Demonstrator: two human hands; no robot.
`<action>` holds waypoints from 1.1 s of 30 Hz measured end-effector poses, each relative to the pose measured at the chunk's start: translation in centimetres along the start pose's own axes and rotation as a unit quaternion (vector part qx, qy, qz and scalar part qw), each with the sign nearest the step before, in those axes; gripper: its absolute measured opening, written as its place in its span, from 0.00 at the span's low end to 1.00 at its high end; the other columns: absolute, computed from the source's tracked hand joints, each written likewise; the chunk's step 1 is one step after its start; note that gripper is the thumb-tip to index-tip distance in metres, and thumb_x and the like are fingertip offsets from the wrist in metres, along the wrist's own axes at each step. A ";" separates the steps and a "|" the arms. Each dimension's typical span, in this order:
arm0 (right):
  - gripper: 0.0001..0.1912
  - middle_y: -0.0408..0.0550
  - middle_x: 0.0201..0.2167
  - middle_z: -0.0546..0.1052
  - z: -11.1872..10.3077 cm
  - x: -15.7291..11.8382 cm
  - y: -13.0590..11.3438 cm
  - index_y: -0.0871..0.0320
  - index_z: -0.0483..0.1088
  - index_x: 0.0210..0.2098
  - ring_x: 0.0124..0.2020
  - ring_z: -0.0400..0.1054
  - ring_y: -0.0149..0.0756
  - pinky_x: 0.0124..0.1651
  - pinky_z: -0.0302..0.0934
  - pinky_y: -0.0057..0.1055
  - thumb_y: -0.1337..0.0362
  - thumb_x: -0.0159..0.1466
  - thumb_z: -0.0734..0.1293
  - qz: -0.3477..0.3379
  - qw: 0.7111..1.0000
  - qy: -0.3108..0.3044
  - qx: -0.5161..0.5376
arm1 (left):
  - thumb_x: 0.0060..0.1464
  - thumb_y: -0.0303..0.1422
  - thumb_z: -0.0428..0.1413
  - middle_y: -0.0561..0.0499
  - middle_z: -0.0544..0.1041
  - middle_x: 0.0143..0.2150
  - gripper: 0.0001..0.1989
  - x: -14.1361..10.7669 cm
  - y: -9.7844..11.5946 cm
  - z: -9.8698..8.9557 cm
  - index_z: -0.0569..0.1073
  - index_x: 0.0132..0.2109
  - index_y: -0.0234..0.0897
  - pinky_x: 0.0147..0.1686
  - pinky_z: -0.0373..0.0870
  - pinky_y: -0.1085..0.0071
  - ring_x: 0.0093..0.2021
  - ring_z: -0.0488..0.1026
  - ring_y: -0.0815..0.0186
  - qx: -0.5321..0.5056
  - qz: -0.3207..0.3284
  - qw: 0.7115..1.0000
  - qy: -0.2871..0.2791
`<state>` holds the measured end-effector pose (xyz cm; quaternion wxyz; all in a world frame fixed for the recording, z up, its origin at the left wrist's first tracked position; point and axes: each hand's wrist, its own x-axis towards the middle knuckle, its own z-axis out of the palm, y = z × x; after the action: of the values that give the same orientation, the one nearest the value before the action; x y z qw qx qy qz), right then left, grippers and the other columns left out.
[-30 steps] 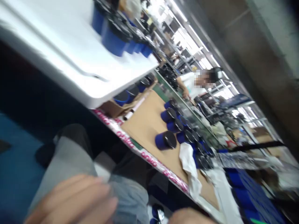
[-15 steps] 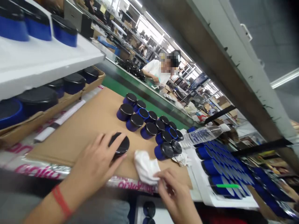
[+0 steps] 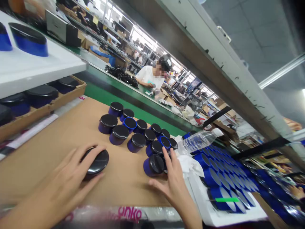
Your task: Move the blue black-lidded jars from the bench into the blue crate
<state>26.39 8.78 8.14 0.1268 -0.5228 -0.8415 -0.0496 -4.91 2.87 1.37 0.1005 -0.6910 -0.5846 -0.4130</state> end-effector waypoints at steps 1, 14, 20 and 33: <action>0.55 0.65 0.72 0.49 0.4 0.4 -0.4 0.43 0.34 0.73 0.72 0.45 0.69 0.63 0.53 0.71 0.41 0.59 0.72 -0.011 1.000 -0.004 -0.010 | 0.65 0.47 0.44 0.37 0.74 0.52 0.25 0.7 0.2 -0.2 0.64 0.63 0.41 0.38 0.81 0.51 0.46 0.77 0.49 0.026 0.034 0.999 0.003; 0.49 0.66 0.73 0.48 1.2 2.4 -1.8 0.49 0.44 0.73 0.73 0.44 0.69 0.62 0.54 0.70 0.44 0.61 0.70 -0.047 0.999 0.015 0.006 | 0.48 0.59 0.57 0.42 0.57 0.72 0.43 9.1 -0.1 1.6 0.62 0.68 0.47 0.60 0.41 0.19 0.71 0.47 0.27 -0.047 0.048 0.975 -0.211; 0.45 0.62 0.69 0.58 0.6 2.6 -2.4 0.47 0.52 0.70 0.69 0.53 0.66 0.62 0.55 0.71 0.50 0.59 0.72 -0.082 0.996 -0.026 0.034 | 0.54 0.38 0.54 0.58 0.63 0.70 0.33 7.4 -1.4 -1.6 0.60 0.67 0.64 0.62 0.62 0.32 0.71 0.57 0.41 -0.081 0.084 0.971 -0.206; 0.48 0.44 0.75 0.49 -0.2 3.9 -4.0 0.43 0.39 0.73 0.74 0.44 0.54 0.70 0.48 0.63 0.51 0.62 0.68 -0.127 0.985 -0.075 0.084 | 0.48 0.48 0.65 0.31 0.76 0.44 0.35 6.1 2.4 -0.7 0.73 0.61 0.37 0.25 0.74 0.52 0.36 0.75 0.42 0.267 0.114 0.956 -0.030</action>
<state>21.23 10.33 9.53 0.0996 -0.4014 -0.9093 0.0454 -3.24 6.14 6.84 0.3105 -0.7133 -0.5935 -0.2063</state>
